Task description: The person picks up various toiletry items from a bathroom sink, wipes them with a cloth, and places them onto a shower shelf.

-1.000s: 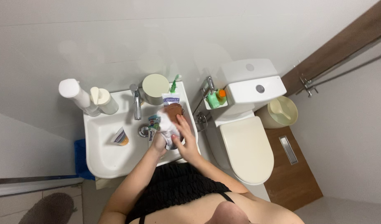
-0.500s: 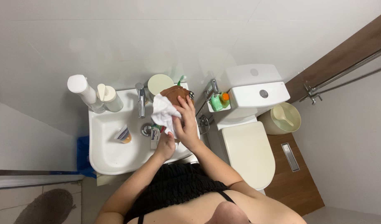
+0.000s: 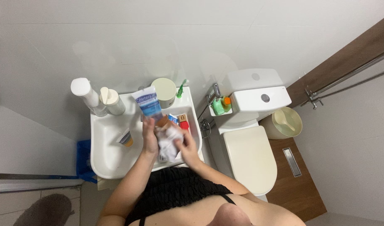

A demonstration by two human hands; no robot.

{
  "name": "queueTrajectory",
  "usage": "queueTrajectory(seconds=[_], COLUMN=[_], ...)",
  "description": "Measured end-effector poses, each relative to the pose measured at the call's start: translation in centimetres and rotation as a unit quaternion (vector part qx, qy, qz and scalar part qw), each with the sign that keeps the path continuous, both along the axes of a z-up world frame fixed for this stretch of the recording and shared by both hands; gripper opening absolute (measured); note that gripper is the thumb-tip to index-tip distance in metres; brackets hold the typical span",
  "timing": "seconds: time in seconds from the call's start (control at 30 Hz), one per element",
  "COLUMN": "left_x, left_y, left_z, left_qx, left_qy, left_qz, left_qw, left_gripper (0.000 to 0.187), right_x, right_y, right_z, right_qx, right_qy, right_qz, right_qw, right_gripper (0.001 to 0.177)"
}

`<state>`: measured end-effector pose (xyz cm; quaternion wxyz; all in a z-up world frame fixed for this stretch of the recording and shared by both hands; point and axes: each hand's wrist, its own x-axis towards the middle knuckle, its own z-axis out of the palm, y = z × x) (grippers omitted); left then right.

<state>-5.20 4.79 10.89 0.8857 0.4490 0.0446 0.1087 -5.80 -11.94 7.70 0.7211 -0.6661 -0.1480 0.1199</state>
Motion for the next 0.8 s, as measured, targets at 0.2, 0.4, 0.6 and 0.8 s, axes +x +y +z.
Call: queueTrajectory(seconds=[0.2,0.4,0.6,0.8], left_x=[-0.4,1.2,1.3,1.3], left_y=[-2.4,-3.8,-2.1,-3.1], left_z=[-0.3,-3.1,-3.0,-4.5], left_qx=[0.083,0.126,0.245,0.188], left_qy=[0.097,0.075,0.037,0.037], left_qz=[-0.132,-0.011,0.249,0.140], left_qw=[0.983,0.989,0.936,0.972], left_gripper=[0.095,0.102,0.086,0.052], right_x=[4.8,3.3,-0.4,1.0], right_y=[-1.2,1.1,2.8,2.7], right_z=[1.0,0.7,1.1,-0.9], right_qx=[0.390,0.134,0.019,0.024], right_qy=[0.183,0.072,-0.071,-0.107], right_qz=[0.045,-0.009,0.037,0.006], right_qw=[0.901,0.988,0.997,0.994], right_gripper=[0.060,0.066,0.055,0.049])
